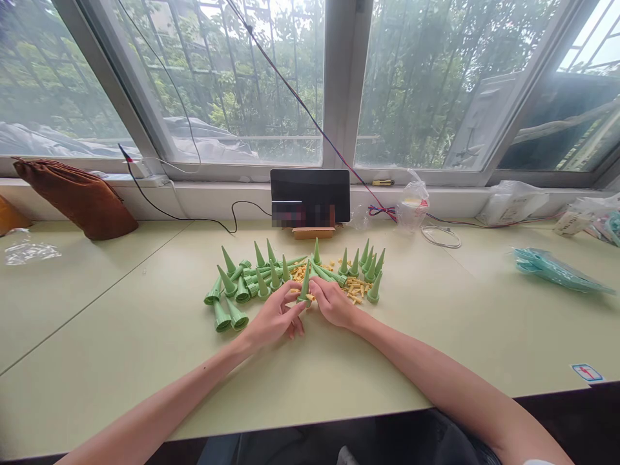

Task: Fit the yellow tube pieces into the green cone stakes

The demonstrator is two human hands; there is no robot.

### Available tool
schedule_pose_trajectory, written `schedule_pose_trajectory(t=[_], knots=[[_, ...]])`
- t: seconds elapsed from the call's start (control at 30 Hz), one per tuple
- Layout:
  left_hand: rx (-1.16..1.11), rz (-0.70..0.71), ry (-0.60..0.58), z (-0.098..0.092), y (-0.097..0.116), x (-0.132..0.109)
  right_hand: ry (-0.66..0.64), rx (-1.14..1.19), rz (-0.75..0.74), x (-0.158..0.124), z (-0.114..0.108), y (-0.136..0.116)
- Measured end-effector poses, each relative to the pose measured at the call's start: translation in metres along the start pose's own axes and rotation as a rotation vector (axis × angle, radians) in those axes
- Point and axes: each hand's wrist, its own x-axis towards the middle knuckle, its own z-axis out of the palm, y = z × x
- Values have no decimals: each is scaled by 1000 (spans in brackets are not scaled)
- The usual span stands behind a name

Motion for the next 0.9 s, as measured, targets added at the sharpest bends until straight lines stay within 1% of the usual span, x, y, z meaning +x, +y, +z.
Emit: schedule_pose_trajectory(t=[0.2,0.33,0.73,0.9], knots=[[-9,10,12,1,-1,1,-9,3,18,0,0,-2],[-5,30,27,1,0,0,-16,48,7,1,0,-4],[91,55,32,-3,0,0,-71,155,50,1,0,1],[128,84,53,-4,-1,0,-85,151,68,1,-1,2]])
